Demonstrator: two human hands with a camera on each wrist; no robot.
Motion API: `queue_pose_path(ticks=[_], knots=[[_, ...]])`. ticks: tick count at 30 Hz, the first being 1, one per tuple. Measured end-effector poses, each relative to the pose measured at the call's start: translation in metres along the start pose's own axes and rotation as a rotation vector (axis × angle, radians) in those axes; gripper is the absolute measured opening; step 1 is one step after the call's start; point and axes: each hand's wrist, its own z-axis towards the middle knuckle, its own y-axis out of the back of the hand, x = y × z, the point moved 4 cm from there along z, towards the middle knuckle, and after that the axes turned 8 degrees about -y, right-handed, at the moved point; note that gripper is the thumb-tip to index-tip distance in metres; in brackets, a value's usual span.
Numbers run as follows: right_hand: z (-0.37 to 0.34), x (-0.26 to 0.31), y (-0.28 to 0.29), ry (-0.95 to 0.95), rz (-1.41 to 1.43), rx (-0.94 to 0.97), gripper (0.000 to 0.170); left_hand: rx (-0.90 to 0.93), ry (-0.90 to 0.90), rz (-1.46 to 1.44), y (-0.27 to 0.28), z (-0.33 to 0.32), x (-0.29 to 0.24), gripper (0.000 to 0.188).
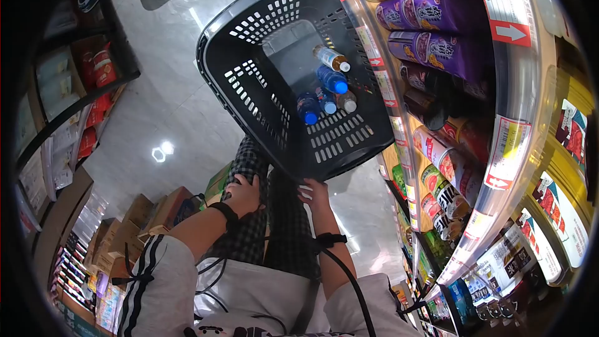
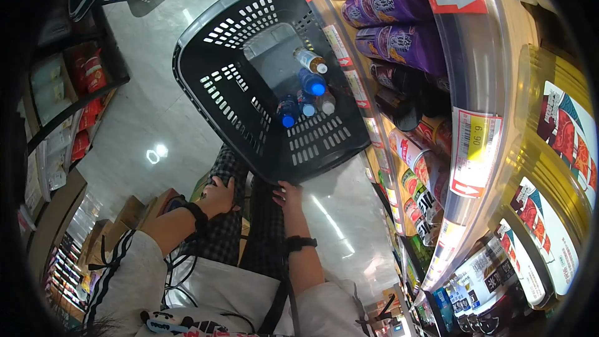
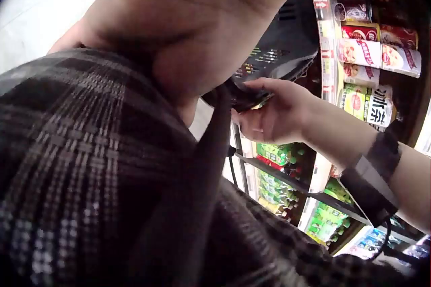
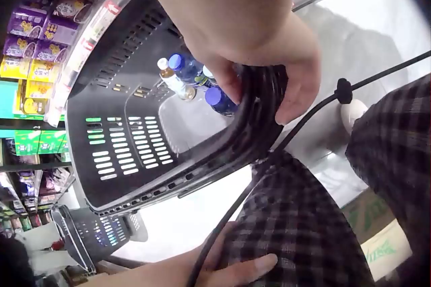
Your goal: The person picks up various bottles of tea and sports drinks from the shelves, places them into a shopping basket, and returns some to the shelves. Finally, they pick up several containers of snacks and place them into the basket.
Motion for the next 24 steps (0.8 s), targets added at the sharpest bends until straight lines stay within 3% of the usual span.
queue_pose_path(ticks=[9,14,17,20,23,24], knots=[[0.005,-0.003,0.012,-0.028,0.027,0.09,0.043,-0.038,0.003,0.018,0.009,-0.001,-0.001,0.099],[-0.003,-0.006,0.023,-0.021,0.037,-0.01,0.047,-0.047,-0.011,0.012,0.015,-0.002,-0.001,0.098],[0.007,-0.01,0.031,-0.026,-0.02,0.009,0.05,-0.077,-0.035,-0.057,0.023,-0.011,0.005,0.085],[0.013,-0.009,0.03,-0.035,-0.104,0.043,0.054,-0.26,-0.165,-0.289,0.028,-0.009,0.025,0.06],[0.017,-0.008,0.033,-0.046,-0.214,0.021,0.059,-0.691,-0.424,-0.434,0.048,-0.006,0.048,0.033],[0.018,-0.005,0.035,-0.064,-0.279,0.01,0.06,-0.765,-0.409,-0.529,0.063,-0.013,0.053,0.03]])
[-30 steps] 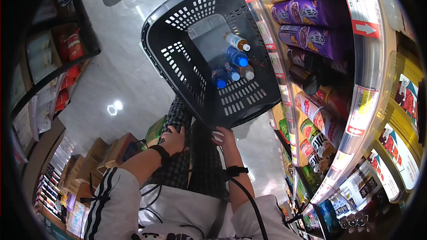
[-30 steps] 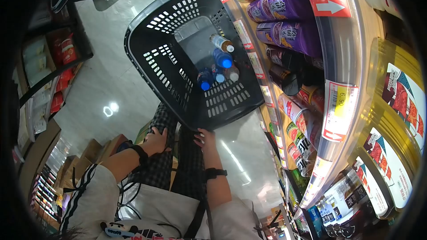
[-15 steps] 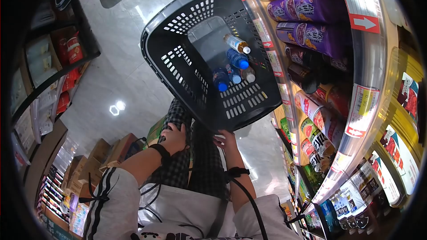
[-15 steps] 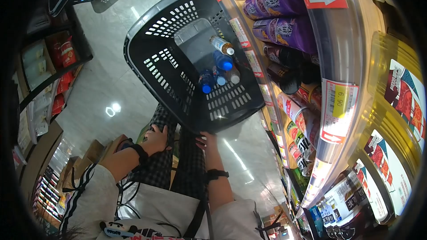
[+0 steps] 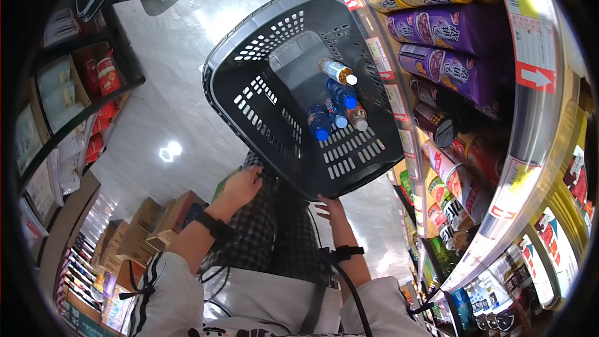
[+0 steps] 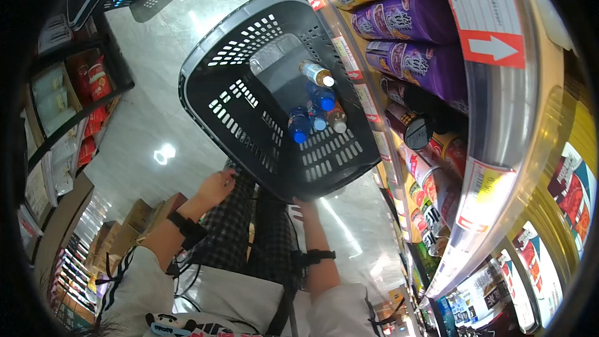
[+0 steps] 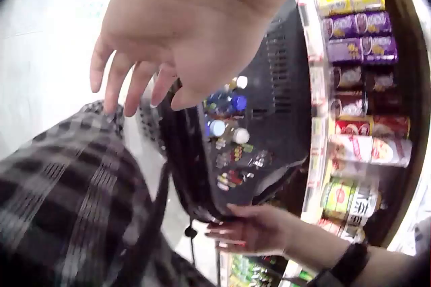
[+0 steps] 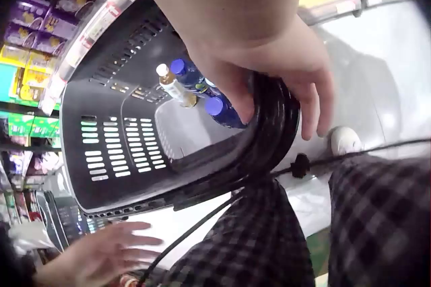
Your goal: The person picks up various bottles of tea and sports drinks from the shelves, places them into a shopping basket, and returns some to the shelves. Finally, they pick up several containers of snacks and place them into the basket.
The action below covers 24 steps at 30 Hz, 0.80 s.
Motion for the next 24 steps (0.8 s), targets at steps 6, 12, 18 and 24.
queue_pose_path(ticks=[6,12,18,24], knots=[[-0.009,0.044,0.004,-0.181,-0.912,-0.064,0.056,-0.296,-0.171,0.018,0.092,0.047,-0.047,0.027],[0.021,0.192,-0.029,0.773,-0.311,-0.236,0.02,-0.364,-0.307,0.492,0.081,0.083,-0.032,0.034],[0.106,0.317,-0.065,1.123,-0.502,-0.694,0.06,-0.356,-0.31,0.518,0.071,0.091,-0.022,0.032],[0.099,0.34,-0.081,0.847,-0.571,-0.744,0.028,-0.404,-0.342,0.525,0.08,0.095,-0.028,0.032]])
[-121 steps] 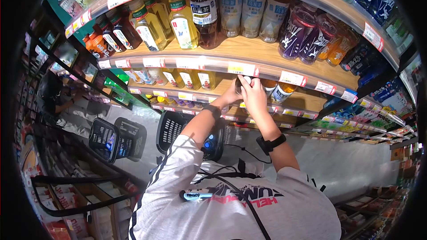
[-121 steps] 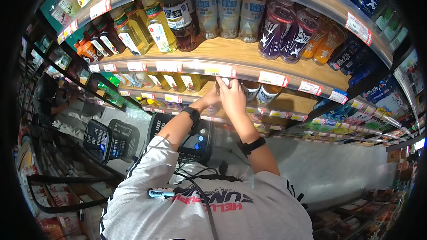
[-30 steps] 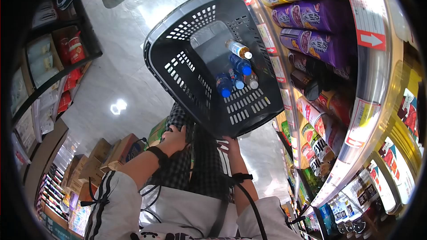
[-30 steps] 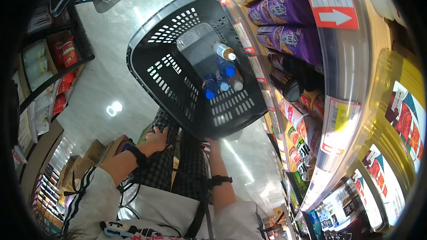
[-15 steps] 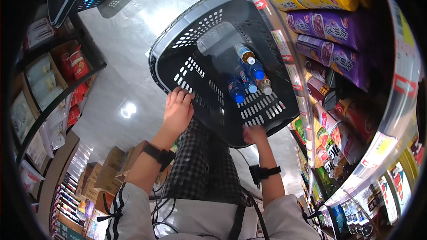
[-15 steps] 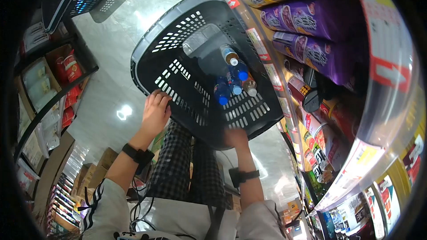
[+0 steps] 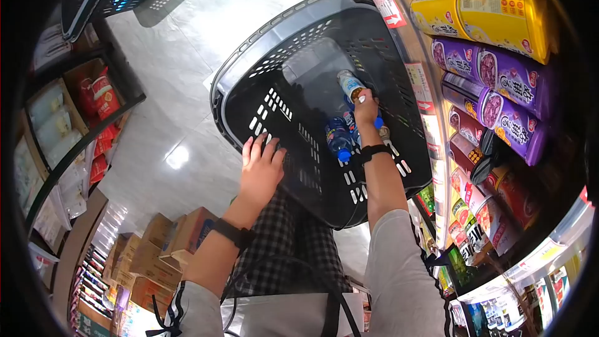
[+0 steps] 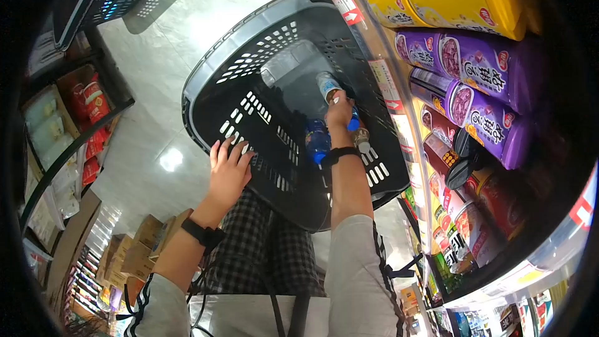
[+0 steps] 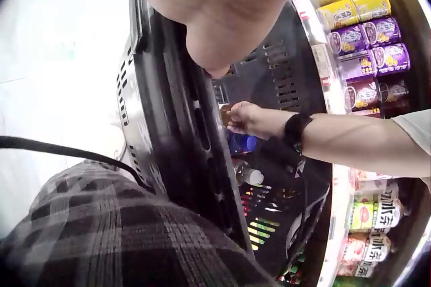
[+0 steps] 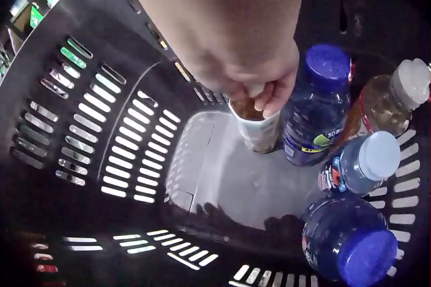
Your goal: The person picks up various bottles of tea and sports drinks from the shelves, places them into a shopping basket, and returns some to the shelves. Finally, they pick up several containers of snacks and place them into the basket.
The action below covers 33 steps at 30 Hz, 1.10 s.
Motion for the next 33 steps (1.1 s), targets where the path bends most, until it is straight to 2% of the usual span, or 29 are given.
queue_pose_path(ticks=[3,4,5,6,7,9,11,13,15,16,17,18,19,21,22,23,24,25,27,30,33], knots=[[-0.013,-0.003,0.001,0.327,0.004,-0.027,0.025,0.026,0.016,-0.003,0.005,0.003,0.001,0.035],[-0.028,0.003,0.012,0.255,0.098,-0.034,0.023,0.032,0.028,-0.011,0.006,0.003,0.0,0.036],[-0.043,0.006,0.022,0.139,0.155,0.1,0.022,0.033,0.037,-0.019,0.009,0.005,-0.001,0.038],[-0.066,0.014,0.04,0.257,0.159,0.03,0.02,0.095,0.062,-0.059,0.01,0.005,-0.001,0.047],[-0.091,0.019,0.06,0.201,0.19,0.059,0.02,0.078,0.07,-0.096,0.015,0.005,-0.006,0.051],[-0.142,0.017,0.098,0.31,0.324,0.135,0.024,0.032,0.082,-0.164,0.035,0.003,-0.023,0.061],[-0.223,0.03,0.164,0.338,0.31,0.136,0.029,0.059,0.018,-0.279,0.069,-0.002,-0.051,0.075],[-0.294,0.035,0.227,0.571,0.179,0.067,0.03,0.041,-0.112,-0.325,0.112,-0.015,-0.089,0.085],[-0.363,0.038,0.295,0.569,0.25,0.258,0.027,0.048,-0.305,-0.354,0.152,-0.034,-0.132,0.091],[-0.394,0.036,0.324,0.57,0.243,0.259,0.024,0.019,-0.402,-0.413,0.161,-0.047,-0.15,0.087],[-0.424,0.034,0.353,0.679,0.363,0.244,0.02,0.03,-0.522,-0.412,0.176,-0.061,-0.172,0.081],[-0.446,0.022,0.374,0.759,0.366,0.237,0.024,0.04,-0.544,-0.524,0.189,-0.079,-0.193,0.077],[-0.469,0.008,0.391,0.831,0.368,0.236,0.028,0.06,-0.563,-0.64,0.201,-0.098,-0.214,0.072],[-0.506,-0.012,0.425,0.821,0.621,0.17,0.034,0.04,-0.529,-0.689,0.228,-0.131,-0.254,0.068],[-0.522,-0.026,0.438,0.799,0.752,0.142,0.037,0.048,-0.506,-0.718,0.238,-0.151,-0.276,0.065],[-0.53,-0.046,0.441,0.681,0.936,0.157,0.038,0.0,-0.48,-0.775,0.253,-0.17,-0.296,0.06],[-0.542,-0.061,0.45,0.814,0.977,-0.027,0.036,-0.02,-0.489,-0.763,0.266,-0.186,-0.316,0.059],[-0.551,-0.075,0.463,0.891,0.649,-0.159,0.044,-0.049,-0.502,-0.751,0.279,-0.196,-0.336,0.059],[-0.585,-0.1,0.476,0.593,1.003,0.072,0.042,-0.083,-0.524,-0.834,0.299,-0.213,-0.371,0.057],[-0.606,-0.14,0.481,0.619,0.921,0.198,0.043,-0.05,-0.542,-0.893,0.333,-0.232,-0.424,0.054],[-0.636,-0.162,0.493,0.673,1.028,0.033,0.048,0.01,-0.534,-0.876,0.352,-0.241,-0.469,0.061]])
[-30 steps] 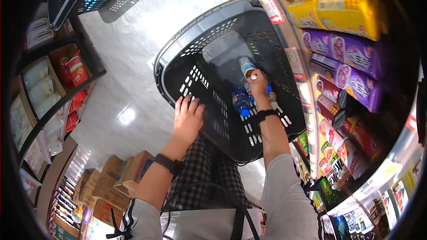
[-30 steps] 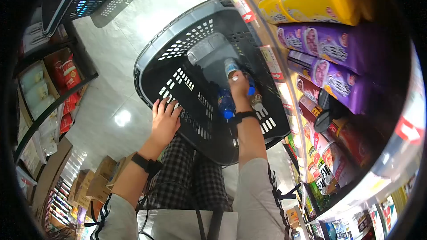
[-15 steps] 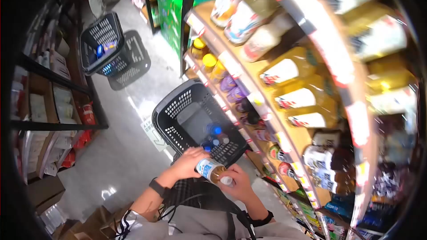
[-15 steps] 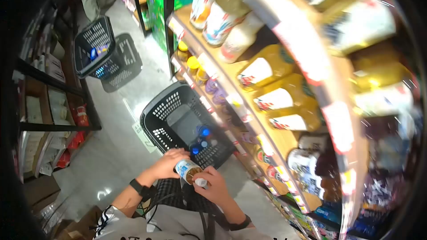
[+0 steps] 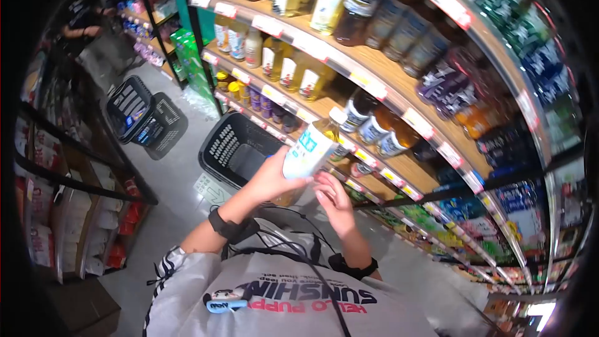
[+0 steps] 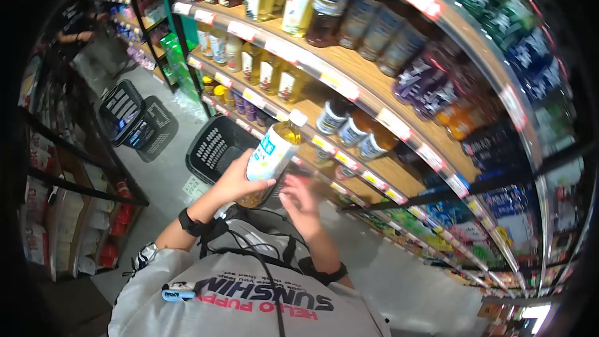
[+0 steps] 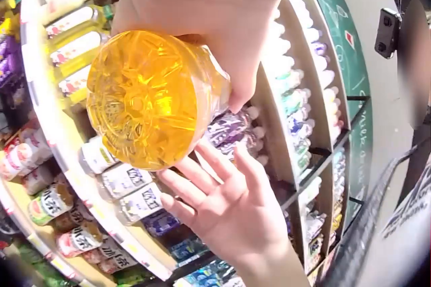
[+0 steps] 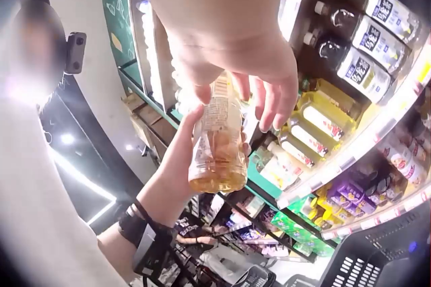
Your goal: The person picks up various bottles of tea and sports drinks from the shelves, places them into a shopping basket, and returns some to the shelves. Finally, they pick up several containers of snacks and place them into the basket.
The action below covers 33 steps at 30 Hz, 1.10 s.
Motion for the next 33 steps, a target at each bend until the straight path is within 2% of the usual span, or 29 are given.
queue_pose_path(ticks=[2,4,5,6,7,8,11,12,15,18,19,20,22,24,26,28,29,30,32,33], knots=[[-0.011,0.012,0.007,0.053,0.118,-0.067,0.053,0.075,-0.034,-0.046,-0.016,0.008,-0.019,0.057],[-0.011,0.029,0.014,0.134,0.233,-0.108,0.054,0.202,-0.077,-0.016,-0.035,0.014,-0.031,0.062],[-0.013,0.033,0.02,0.157,0.201,-0.136,0.05,0.269,-0.09,-0.025,-0.044,0.016,-0.029,0.064],[-0.016,0.047,0.021,0.141,0.191,-0.174,0.041,0.338,-0.096,-0.03,-0.051,0.017,-0.025,0.067],[-0.016,0.046,0.027,0.129,0.179,-0.21,0.039,0.407,-0.152,-0.105,-0.058,0.017,-0.018,0.071],[-0.015,0.043,0.033,0.12,0.172,-0.244,0.037,0.462,-0.08,-0.211,-0.062,0.017,-0.012,0.073],[-0.012,0.044,0.042,0.091,0.26,-0.297,0.042,0.545,-0.187,-0.19,-0.058,0.028,-0.02,0.074],[-0.008,0.047,0.041,0.077,0.27,-0.304,0.044,0.558,-0.131,-0.21,-0.054,0.033,-0.026,0.076],[0.011,0.069,0.033,0.095,0.204,-0.32,0.051,0.426,-0.313,-0.008,-0.036,0.047,-0.043,0.074],[0.036,0.088,0.03,0.137,0.02,-0.362,0.057,0.395,-0.338,0.046,-0.015,0.065,-0.059,0.073],[0.046,0.096,0.032,0.133,0.052,-0.37,0.06,0.337,-0.468,0.042,-0.008,0.073,-0.064,0.074],[0.054,0.113,0.03,0.249,0.095,-0.367,0.06,0.323,-0.481,0.114,-0.001,0.082,-0.067,0.073],[0.083,0.128,0.041,0.308,0.057,-0.403,0.061,0.249,-0.567,0.093,0.006,0.106,-0.078,0.074],[0.105,0.164,0.047,0.376,-0.092,-0.466,0.064,0.127,-0.796,0.252,0.007,0.14,-0.073,0.077],[0.132,0.182,0.058,0.456,-0.192,-0.515,0.067,0.073,-0.84,0.229,0.008,0.166,-0.096,0.078],[0.164,0.197,0.077,0.477,-0.432,-0.713,0.07,0.052,-0.872,0.266,0.009,0.198,-0.106,0.079],[0.168,0.214,0.075,0.618,-0.455,-0.744,0.071,0.073,-0.805,0.168,0.008,0.216,-0.105,0.078],[0.178,0.213,0.078,0.711,-0.291,-0.67,0.072,0.097,-0.778,0.173,0.009,0.227,-0.11,0.079],[0.208,0.211,0.094,0.656,-0.255,-0.614,0.072,0.17,-0.646,0.012,0.006,0.251,-0.101,0.082],[0.216,0.211,0.098,0.566,-0.288,-0.598,0.073,0.153,-0.654,0.036,0.004,0.263,-0.094,0.083]])
